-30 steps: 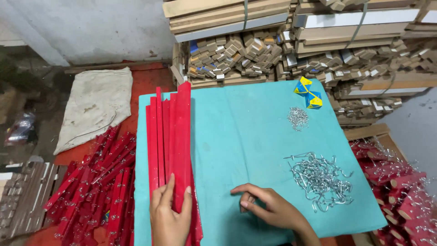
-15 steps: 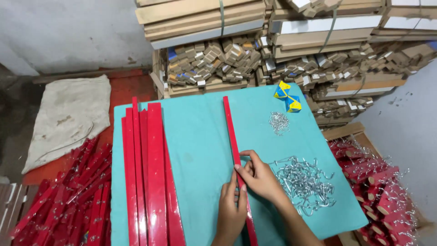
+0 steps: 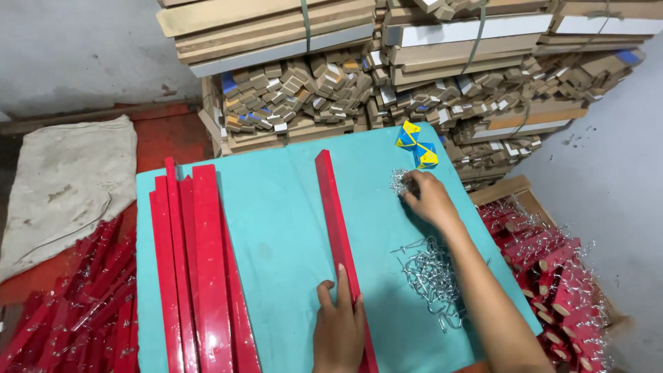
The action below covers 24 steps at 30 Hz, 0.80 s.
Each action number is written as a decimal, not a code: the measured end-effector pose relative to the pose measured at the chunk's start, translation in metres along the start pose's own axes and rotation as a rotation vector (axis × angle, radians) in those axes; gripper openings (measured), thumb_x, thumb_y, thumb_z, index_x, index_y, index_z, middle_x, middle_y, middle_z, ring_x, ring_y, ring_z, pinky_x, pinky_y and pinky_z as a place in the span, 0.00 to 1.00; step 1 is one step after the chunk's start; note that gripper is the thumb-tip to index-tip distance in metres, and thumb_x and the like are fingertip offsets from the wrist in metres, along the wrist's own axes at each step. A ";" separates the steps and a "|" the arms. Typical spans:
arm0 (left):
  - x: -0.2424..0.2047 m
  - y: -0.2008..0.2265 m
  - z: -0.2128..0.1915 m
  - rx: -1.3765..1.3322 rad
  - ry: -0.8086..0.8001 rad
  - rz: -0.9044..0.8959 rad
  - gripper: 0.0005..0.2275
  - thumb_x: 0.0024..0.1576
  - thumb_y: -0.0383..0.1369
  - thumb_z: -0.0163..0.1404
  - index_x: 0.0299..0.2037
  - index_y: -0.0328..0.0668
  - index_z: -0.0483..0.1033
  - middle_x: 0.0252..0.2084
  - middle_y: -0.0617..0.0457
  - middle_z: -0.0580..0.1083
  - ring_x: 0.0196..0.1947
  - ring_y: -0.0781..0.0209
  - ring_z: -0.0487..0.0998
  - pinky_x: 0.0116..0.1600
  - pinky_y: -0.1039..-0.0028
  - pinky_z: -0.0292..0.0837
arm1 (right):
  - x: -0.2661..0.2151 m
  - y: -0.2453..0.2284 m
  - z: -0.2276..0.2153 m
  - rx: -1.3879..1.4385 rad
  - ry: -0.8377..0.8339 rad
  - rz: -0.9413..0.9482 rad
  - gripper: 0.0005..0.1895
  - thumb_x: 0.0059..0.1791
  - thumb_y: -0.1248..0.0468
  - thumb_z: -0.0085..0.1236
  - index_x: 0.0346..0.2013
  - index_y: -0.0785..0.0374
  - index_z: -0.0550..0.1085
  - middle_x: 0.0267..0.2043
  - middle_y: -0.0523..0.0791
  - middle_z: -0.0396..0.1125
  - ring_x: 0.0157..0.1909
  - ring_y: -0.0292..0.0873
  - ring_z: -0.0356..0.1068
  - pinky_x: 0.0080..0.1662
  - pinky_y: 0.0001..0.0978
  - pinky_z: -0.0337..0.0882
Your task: Attaching metal hooks to red bars on a blue work table
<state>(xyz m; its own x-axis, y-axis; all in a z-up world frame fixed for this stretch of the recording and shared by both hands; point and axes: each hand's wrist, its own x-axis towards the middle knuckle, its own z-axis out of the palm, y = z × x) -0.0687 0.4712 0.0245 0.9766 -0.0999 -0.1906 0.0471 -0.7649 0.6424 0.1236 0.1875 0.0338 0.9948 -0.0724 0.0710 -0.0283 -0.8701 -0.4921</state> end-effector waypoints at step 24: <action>0.005 -0.012 -0.019 -0.042 0.172 0.071 0.32 0.54 0.50 0.49 0.70 0.57 0.57 0.65 0.59 0.65 0.42 0.55 0.81 0.30 0.61 0.81 | 0.018 -0.035 -0.015 0.161 -0.041 -0.010 0.03 0.51 0.64 0.56 0.38 0.56 0.77 0.38 0.39 0.76 0.41 0.37 0.73 0.46 0.31 0.68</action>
<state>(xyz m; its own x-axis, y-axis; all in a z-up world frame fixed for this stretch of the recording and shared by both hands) -0.0604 0.4918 0.0304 0.9991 -0.0393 -0.0164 -0.0176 -0.7324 0.6807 0.1411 0.2090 0.0650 0.9982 -0.0415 0.0432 -0.0054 -0.7810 -0.6245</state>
